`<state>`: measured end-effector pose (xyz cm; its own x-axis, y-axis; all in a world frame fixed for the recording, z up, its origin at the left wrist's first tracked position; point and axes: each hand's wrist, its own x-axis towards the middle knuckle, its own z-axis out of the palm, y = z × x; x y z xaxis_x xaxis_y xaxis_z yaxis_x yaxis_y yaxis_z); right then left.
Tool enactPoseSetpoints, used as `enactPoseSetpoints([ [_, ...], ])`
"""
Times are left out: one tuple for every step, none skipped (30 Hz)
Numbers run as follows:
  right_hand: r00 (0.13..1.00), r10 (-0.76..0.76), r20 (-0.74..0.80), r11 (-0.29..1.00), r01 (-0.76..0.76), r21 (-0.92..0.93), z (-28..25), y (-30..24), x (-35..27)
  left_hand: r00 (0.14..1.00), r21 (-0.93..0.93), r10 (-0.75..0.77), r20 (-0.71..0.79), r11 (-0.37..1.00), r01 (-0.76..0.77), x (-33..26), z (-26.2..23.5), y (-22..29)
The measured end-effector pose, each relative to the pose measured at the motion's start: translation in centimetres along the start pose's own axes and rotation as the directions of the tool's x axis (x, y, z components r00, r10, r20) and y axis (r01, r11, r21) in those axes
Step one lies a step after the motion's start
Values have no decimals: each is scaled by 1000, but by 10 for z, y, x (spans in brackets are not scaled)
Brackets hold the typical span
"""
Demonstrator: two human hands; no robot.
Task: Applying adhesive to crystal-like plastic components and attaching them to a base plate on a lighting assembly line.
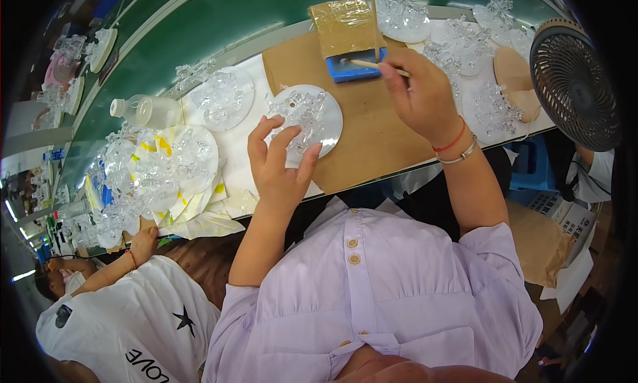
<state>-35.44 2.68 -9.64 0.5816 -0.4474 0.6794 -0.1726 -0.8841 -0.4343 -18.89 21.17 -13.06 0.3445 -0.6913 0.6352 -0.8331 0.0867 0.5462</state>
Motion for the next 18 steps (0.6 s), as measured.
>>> enactPoseSetpoints([
  [1000, 5, 1, 1000, -5, 7, -5, -1, -2, 1000, 6, -4, 6, 1000, 3, 2, -8, -1],
  [999, -16, -31, 1000, 16, 13, -10, -2, -6, 998, 15, -1, 56, 1000, 0, 4, -17, -4],
  [997, -37, -63, 999, 39, 18, -14, -3, -10, 995, 22, 0, 104, 1000, -2, 3, -24, -7],
  [998, -32, -60, 999, 33, 24, -18, -7, -14, 994, 27, -5, 110, 1000, 2, 2, -28, -11],
  [996, -14, -90, 998, 20, 56, -21, -12, -19, 986, -38, -80, 144, 996, 86, 2, -31, -14],
  [992, 2, -123, 997, 8, 81, -26, -16, -23, 973, -105, -145, 181, 981, 165, 4, -31, -18],
  [993, 5, -122, 996, 6, 86, -30, -20, -31, 962, -90, -162, 220, 978, 186, 3, -33, -19],
  [989, 64, -130, 983, -40, 181, -33, -25, -39, 961, -86, -166, 222, 978, 189, 3, -34, -19],
  [983, 124, -134, 959, -84, 270, -35, -30, -46, 951, -93, -195, 240, 971, 222, 4, -33, -19],
  [983, 127, -134, 959, -87, 271, -36, -35, -49, 940, -99, -223, 257, 962, 255, 5, -33, -18],
  [994, 77, -74, 965, -56, 257, -35, -40, -51, 940, -98, -224, 259, 962, 256, 5, -33, -18],
  [999, 30, -15, 970, -26, 243, -33, -44, -52, 942, -110, -228, 247, 959, 261, 6, -32, -16],
  [999, 32, -19, 964, -26, 263, -28, -46, -54, 944, -122, -233, 235, 956, 267, 7, -31, -15],
  [999, 35, -20, 965, -28, 261, -22, -46, -57, 943, -124, -231, 238, 956, 265, 6, -31, -15],
  [999, 34, 13, 964, -36, 262, -15, -45, -59, 946, -123, -230, 228, 957, 263, 5, -31, -14],
  [998, 33, 45, 964, -44, 262, -10, -44, -60, 949, -123, -229, 218, 958, 260, 4, -30, -14],
  [998, 34, 44, 965, -45, 259, -6, -44, -58, 949, -125, -227, 220, 958, 259, 4, -30, -12],
  [999, -9, 42, 967, -2, 253, -1, -43, -55, 939, -140, -255, 232, 946, 292, 4, -31, -10],
])
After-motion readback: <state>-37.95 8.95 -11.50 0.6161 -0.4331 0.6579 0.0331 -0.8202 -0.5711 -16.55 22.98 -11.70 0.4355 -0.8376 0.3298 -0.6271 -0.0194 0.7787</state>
